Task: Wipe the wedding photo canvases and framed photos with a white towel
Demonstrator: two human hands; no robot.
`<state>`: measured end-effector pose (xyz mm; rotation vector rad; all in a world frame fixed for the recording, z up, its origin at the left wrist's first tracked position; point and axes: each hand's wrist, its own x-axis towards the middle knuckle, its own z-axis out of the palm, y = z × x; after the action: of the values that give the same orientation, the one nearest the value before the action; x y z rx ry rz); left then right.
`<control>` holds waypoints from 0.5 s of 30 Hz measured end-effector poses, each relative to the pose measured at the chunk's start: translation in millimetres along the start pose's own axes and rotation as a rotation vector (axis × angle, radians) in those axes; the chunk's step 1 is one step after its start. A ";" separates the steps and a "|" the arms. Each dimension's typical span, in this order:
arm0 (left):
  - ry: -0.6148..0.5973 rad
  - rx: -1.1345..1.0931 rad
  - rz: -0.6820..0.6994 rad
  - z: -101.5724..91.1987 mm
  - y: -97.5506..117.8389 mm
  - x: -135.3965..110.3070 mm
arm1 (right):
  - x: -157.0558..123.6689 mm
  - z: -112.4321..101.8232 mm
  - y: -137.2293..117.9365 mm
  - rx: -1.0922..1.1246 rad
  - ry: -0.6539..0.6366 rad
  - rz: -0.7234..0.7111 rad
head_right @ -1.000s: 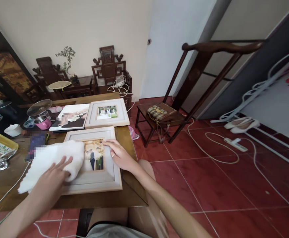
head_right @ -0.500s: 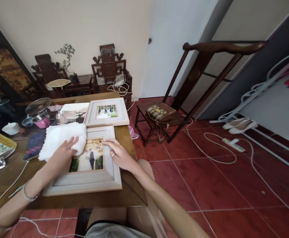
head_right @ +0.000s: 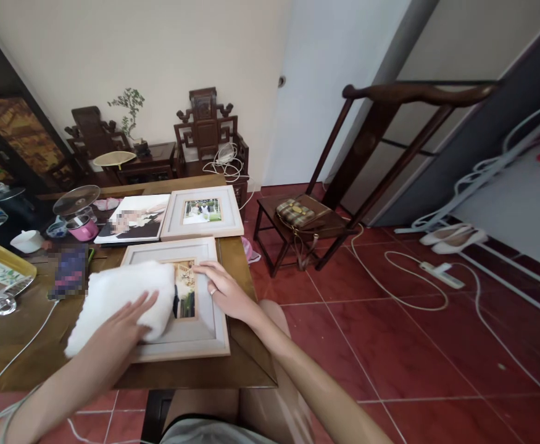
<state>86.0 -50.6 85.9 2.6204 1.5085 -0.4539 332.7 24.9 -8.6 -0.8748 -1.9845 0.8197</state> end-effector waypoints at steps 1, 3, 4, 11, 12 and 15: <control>0.074 0.003 -0.007 2.4 -7.0 11.5 | -0.5 1.0 0.7 0.001 0.002 -0.001; 0.220 0.020 -0.010 9.7 -22.7 35.8 | -1.7 3.6 2.8 0.004 0.007 -0.002; 0.281 0.026 -0.006 13.7 -30.0 47.5 | -2.4 4.9 4.0 0.004 0.009 -0.001; 0.243 0.004 0.026 16.0 -30.7 73.0 | -3.7 9.4 9.1 -0.005 0.021 -0.008; 0.182 0.003 0.032 12.3 -23.7 66.0 | -3.4 9.3 9.1 -0.004 0.021 -0.011; 0.021 0.014 0.073 2.8 0.7 34.8 | -2.2 8.1 8.6 0.003 0.023 -0.016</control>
<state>102.3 -22.6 72.9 2.6888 1.4149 -0.4327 329.2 26.1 -20.0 -0.8614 -1.9675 0.7998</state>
